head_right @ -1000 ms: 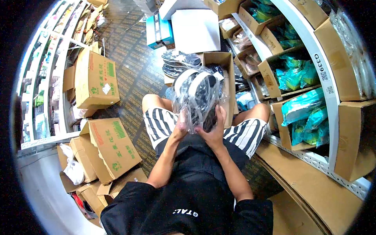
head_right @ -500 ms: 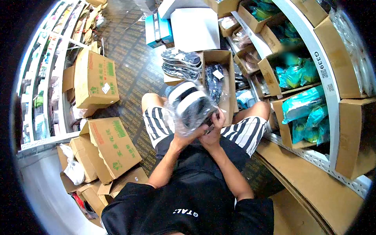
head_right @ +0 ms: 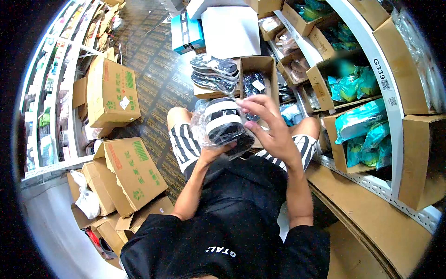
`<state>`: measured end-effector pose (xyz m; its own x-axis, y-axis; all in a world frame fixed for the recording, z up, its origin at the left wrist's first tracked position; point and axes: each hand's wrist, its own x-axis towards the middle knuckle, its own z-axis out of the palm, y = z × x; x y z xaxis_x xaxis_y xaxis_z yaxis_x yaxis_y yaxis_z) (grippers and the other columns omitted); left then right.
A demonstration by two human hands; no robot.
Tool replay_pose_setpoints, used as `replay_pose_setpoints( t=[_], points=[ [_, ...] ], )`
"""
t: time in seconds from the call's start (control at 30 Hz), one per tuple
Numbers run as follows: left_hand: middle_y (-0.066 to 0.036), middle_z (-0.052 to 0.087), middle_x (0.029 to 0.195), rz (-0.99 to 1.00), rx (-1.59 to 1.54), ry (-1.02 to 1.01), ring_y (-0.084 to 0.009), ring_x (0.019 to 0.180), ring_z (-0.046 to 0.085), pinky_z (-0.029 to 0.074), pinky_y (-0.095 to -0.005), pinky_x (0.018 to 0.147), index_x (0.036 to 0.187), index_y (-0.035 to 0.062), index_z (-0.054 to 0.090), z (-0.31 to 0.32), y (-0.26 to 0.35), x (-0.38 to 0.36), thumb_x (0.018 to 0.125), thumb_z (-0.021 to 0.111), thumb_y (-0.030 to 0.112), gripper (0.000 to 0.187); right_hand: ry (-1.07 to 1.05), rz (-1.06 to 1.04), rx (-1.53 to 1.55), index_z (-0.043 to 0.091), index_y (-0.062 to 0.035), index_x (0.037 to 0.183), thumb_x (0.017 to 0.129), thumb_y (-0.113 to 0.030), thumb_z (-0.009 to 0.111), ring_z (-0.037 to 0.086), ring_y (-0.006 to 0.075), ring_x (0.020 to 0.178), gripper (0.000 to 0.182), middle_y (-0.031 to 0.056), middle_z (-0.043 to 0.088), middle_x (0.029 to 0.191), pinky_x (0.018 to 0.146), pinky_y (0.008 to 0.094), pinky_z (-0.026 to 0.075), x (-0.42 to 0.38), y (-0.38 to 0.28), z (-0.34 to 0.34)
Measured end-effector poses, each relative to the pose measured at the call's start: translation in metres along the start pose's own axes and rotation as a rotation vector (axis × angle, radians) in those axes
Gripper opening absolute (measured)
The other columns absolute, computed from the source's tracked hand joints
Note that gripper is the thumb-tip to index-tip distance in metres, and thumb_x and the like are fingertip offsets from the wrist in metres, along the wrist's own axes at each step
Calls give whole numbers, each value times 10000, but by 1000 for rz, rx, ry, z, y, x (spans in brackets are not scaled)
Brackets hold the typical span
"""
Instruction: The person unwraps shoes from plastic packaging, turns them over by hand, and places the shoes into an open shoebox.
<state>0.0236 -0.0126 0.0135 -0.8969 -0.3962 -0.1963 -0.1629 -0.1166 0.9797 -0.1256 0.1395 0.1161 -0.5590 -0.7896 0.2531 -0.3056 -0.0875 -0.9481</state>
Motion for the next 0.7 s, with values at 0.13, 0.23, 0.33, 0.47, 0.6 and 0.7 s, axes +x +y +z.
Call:
replay_pose_setpoints(
  t=[0.13, 0.23, 0.33, 0.47, 0.6, 0.7],
  points=[
    [-109, 605, 1195, -9, 35, -49, -219, 1077, 580, 454, -334, 966, 1269, 12, 516, -1, -8, 6, 623, 874, 124, 747, -137, -87, -238, 612, -54, 1111, 803, -33, 688, 528, 254, 1003, 318, 116, 491, 1094, 890, 346, 442, 7, -16, -16],
    [-76, 665, 1103, 140, 173, -84, -203, 1010, 607, 472, -334, 918, 1168, 40, 619, -2, -7, 5, 664, 832, 93, 549, -228, -3, -279, 573, -25, 939, 757, -9, 712, 524, 251, 970, 229, 112, 488, 1018, 853, 355, 440, 12, -28, -23],
    [-103, 623, 1162, 44, 62, -202, -215, 1064, 586, 454, -331, 965, 1251, 6, 531, -4, 6, 8, 603, 874, 135, 745, -358, 15, -325, 523, -6, 861, 746, 20, 701, 523, 235, 902, 214, 102, 483, 960, 792, 339, 445, 16, -40, -30],
    [-112, 596, 1209, -62, -16, -274, -220, 1127, 554, 418, -344, 1009, 1294, 2, 489, -5, 0, 9, 585, 879, 120, 817, -330, 52, -239, 531, -3, 863, 768, 57, 667, 524, 194, 832, 177, 92, 495, 947, 720, 293, 449, 4, -37, -27],
    [-121, 580, 1225, -151, -149, -337, -225, 1162, 534, 398, -346, 1033, 1338, -6, 428, -1, -6, 9, 580, 881, 100, 890, -123, 103, -66, 527, -8, 857, 792, 80, 641, 529, 150, 863, 158, 78, 524, 984, 705, 258, 439, -14, -23, -18],
    [-106, 609, 1187, -51, -140, -319, -214, 1107, 563, 430, -342, 994, 1298, 1, 477, 2, -1, 6, 592, 851, 56, 801, -13, 67, -76, 498, -11, 846, 802, 98, 615, 550, 166, 893, 166, 98, 527, 998, 722, 261, 470, -22, -25, -16]
  ],
)
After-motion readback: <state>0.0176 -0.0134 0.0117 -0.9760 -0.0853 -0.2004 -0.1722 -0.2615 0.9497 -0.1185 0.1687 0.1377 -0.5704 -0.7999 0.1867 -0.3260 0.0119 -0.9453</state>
